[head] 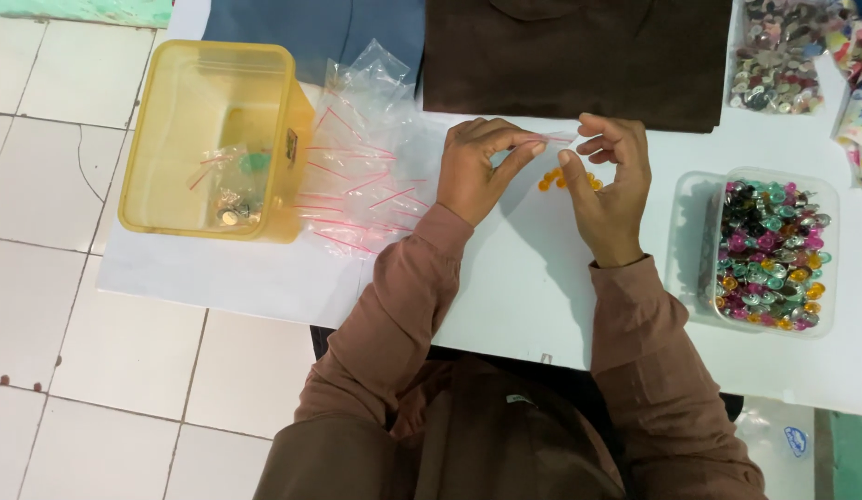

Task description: Bagging small black beads into plastic zip-lock bags.

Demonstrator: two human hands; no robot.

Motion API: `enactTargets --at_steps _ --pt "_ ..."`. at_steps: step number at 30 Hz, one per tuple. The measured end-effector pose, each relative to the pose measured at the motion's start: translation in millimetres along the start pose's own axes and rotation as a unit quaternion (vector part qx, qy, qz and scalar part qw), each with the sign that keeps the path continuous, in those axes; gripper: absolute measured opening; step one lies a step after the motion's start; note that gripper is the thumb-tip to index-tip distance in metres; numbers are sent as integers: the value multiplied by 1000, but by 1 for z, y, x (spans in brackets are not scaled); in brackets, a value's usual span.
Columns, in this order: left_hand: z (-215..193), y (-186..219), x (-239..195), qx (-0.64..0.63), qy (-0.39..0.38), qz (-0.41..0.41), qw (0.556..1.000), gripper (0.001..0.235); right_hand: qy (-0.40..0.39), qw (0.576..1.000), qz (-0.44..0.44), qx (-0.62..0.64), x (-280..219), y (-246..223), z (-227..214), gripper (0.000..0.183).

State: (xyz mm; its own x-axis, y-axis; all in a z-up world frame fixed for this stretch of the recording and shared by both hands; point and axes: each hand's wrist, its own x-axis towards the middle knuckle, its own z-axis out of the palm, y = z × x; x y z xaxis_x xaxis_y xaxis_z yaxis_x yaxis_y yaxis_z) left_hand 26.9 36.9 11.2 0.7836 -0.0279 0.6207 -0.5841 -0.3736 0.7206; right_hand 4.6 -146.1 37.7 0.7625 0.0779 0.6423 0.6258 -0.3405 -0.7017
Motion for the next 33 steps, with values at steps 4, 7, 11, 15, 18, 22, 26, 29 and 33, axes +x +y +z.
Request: enactTargets --at_steps 4,7,11,15,18,22,26,29,33 --pt "-4 2 2 8 -1 3 1000 4 -9 999 -39 -31 3 -12 1 27" --pt "-3 -1 1 11 5 6 1000 8 -30 994 -81 -63 4 -16 3 26" --pt "-3 -7 1 8 6 13 1000 12 -57 985 -154 -59 7 -14 3 17" --pt "4 -15 -2 25 4 18 1000 22 -77 982 -157 -76 5 -11 0 13" --pt "11 -17 -7 29 -10 19 999 30 -88 985 -129 -66 4 -13 2 17" --pt "15 -21 -10 47 -22 28 998 37 -90 989 -113 -17 2 -13 5 20" --pt "12 -6 -8 75 -45 0 996 57 -84 993 -77 0 -2 -10 8 6" --pt "5 2 -6 127 -95 -34 987 70 -87 994 -58 -5 -1 -20 8 2" --pt "7 -2 -6 162 -83 -24 983 52 -79 996 -8 -42 -7 -17 6 10"
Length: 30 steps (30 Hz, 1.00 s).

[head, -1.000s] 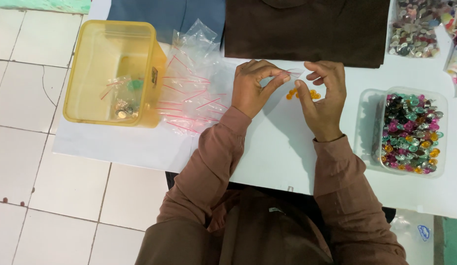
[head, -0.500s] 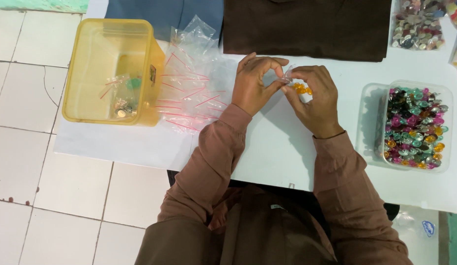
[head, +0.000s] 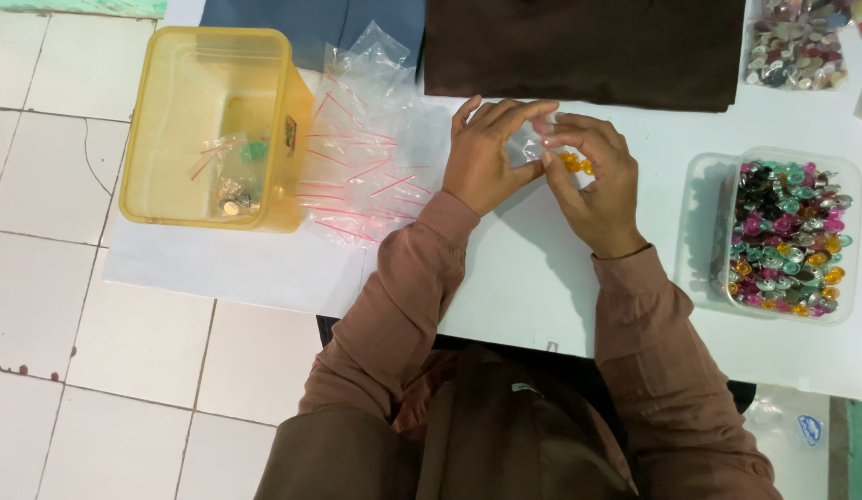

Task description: Bagging small black beads into plastic zip-lock bags.

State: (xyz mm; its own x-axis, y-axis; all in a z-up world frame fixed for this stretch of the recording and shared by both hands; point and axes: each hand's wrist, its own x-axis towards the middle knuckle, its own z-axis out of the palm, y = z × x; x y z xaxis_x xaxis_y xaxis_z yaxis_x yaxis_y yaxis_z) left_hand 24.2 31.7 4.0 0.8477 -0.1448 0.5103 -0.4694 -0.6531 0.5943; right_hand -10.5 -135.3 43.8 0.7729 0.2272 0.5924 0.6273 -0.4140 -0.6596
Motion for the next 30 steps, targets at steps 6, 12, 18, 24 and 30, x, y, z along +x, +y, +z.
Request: enactTargets --at_steps 6,12,18,24,30 --pt "-1 0 1 11 -3 -5 1000 50 -38 999 -3 -36 -1 3 0 23" --pt "2 -7 0 16 27 14 999 47 -67 997 -30 -25 -5 7 3 26" --pt "1 -9 0 -4 31 23 999 48 -68 995 -62 -31 -2 3 3 27" --pt "-6 -8 4 -35 41 6 999 37 -18 999 -36 19 5 -10 -8 22" --pt "-15 -5 8 -151 65 -47 985 38 -8 994 48 -102 -12 22 -15 40"
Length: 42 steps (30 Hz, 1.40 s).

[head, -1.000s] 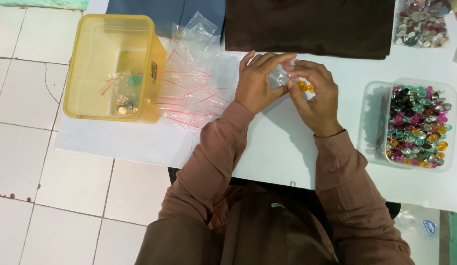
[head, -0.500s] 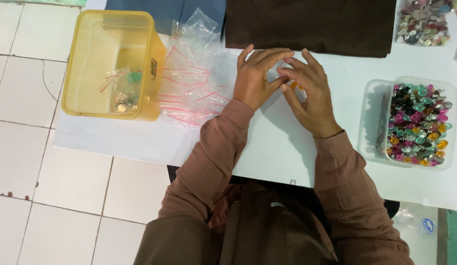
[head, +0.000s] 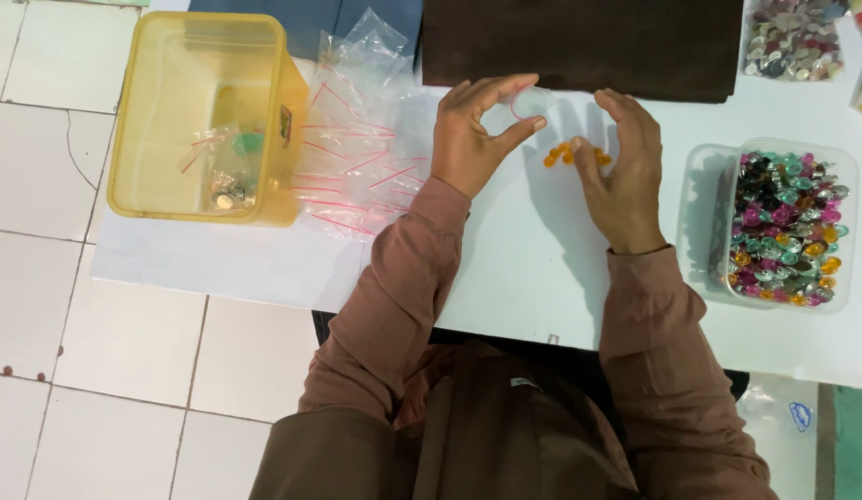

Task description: Bagging small black beads into plastic zip-lock bags.

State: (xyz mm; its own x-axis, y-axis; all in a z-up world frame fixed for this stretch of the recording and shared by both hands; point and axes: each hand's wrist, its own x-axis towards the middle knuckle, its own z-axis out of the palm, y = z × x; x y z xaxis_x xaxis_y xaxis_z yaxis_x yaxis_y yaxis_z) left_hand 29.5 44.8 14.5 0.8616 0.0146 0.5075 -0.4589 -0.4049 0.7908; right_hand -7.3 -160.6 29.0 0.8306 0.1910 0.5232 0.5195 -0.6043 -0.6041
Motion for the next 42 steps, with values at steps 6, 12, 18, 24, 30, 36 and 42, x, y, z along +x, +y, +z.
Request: enactTargets --at_steps 6,12,18,24,30,36,42 --pt "3 7 -3 -105 -12 -47 993 44 -140 987 13 -73 -16 13 22 55" --pt "5 2 -3 -192 -22 -104 976 42 -141 987 -43 -72 -13 10 13 49" --pt "4 5 -2 -218 -14 -129 967 41 -71 990 -49 -109 -26 15 3 33" --pt "10 -1 -4 -219 -27 -109 969 40 -35 990 -71 -121 -24 21 4 27" --pt "7 6 -5 -218 -47 -131 966 41 -17 998 -5 -58 -24 22 1 36" --pt "15 1 -7 -217 -44 -99 970 40 0 996 -42 -81 -26 27 3 33" --pt "17 0 -7 -191 -57 -94 975 43 20 996 72 44 -12 16 -7 28"
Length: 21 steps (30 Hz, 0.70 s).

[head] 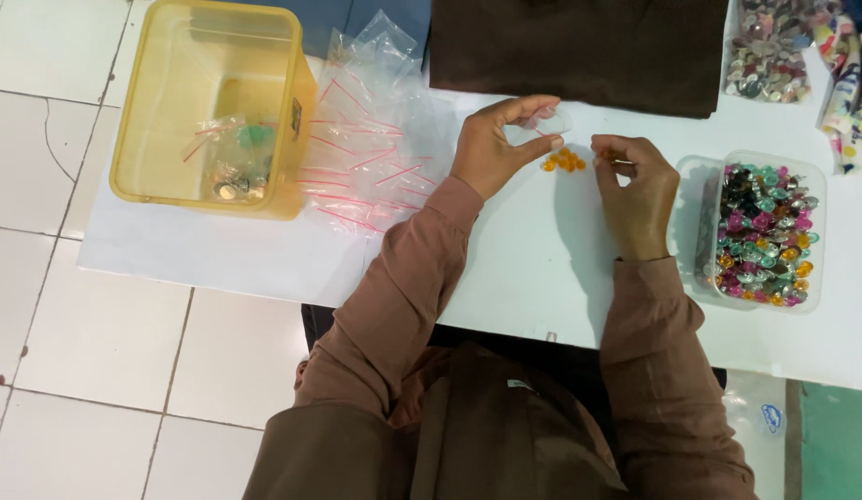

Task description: Bagging small black beads into plastic zip-lock bags.

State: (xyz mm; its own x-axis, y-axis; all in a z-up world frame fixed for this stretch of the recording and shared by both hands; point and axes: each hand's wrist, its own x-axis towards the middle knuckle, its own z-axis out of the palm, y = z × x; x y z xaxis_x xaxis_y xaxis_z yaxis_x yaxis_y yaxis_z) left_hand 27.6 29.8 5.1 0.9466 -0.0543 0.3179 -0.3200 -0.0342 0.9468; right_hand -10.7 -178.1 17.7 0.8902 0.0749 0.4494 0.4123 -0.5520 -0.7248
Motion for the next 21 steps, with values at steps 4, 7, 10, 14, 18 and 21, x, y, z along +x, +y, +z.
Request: enactTargets --at_steps 4,7,10,14,18,21 --pt "1 -13 1 13 13 72 997 47 30 994 -84 59 21 -33 -6 25" --pt "4 -17 1 42 10 87 995 49 18 987 -123 102 34 -62 -2 20" --pt "5 -22 3 48 7 82 995 48 -16 982 -160 98 41 -76 2 19" --pt "4 -26 5 45 29 89 995 49 -47 973 -201 102 43 -77 5 22" --pt "4 -21 2 47 38 85 995 49 -26 974 -212 73 41 -59 -3 20" --pt "-4 -17 3 31 26 70 997 47 -33 982 -181 50 33 -24 -6 20"
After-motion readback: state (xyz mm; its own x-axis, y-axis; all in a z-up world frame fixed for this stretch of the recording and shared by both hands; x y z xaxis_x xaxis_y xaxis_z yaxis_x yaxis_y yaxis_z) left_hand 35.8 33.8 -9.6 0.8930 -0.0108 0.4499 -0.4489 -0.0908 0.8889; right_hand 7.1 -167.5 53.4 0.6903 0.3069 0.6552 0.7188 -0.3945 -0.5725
